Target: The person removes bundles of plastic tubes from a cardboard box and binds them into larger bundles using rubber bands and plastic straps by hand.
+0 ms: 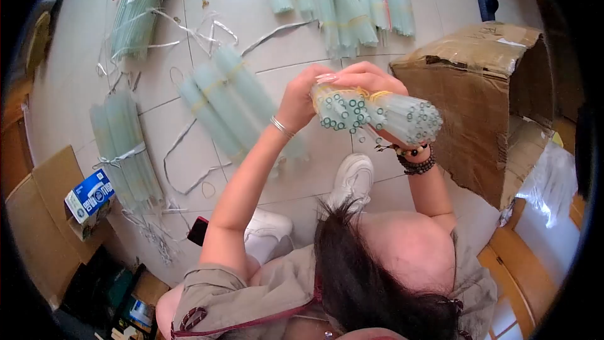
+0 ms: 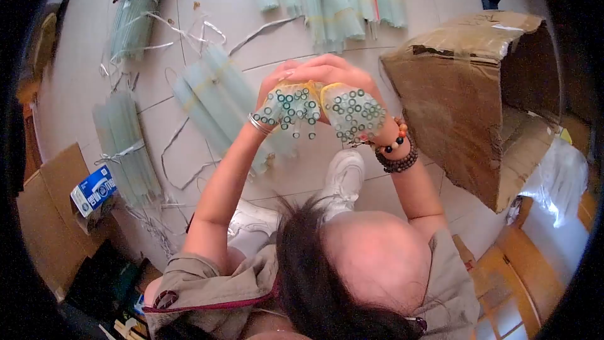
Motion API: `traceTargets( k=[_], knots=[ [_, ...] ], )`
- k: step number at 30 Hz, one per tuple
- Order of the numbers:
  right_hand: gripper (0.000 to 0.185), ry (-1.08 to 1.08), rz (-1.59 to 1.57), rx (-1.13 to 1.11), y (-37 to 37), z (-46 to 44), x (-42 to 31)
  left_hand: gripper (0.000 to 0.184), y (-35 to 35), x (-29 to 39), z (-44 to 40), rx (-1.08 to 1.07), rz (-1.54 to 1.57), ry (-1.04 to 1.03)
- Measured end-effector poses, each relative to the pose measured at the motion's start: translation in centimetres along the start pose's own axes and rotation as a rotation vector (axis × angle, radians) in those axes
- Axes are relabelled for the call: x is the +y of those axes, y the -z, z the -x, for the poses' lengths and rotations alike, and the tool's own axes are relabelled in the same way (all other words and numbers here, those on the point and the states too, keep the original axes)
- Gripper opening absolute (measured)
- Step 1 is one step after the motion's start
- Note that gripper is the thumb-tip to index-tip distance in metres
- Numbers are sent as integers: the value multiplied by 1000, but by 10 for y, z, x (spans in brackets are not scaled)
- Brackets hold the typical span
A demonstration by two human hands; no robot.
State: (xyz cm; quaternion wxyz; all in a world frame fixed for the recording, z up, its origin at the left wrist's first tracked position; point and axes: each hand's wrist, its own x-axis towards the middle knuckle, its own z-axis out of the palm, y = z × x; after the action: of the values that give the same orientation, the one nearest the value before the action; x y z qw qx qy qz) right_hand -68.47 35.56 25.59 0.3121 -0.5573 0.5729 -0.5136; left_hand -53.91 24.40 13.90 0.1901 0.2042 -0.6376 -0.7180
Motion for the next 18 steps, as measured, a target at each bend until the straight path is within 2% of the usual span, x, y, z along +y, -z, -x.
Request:
traceTargets(
  k=[3,15,18],
  knots=[
    [46,-18,-31,-17,6,-1,1,30,-1,3,-4,-2,-173,-189],
    [45,-58,-111,16,9,0,9,28,-7,1,-11,5,-85,-166],
    [44,-77,-134,6,8,0,10,27,-4,2,-12,-7,-150,-244]
  ],
)
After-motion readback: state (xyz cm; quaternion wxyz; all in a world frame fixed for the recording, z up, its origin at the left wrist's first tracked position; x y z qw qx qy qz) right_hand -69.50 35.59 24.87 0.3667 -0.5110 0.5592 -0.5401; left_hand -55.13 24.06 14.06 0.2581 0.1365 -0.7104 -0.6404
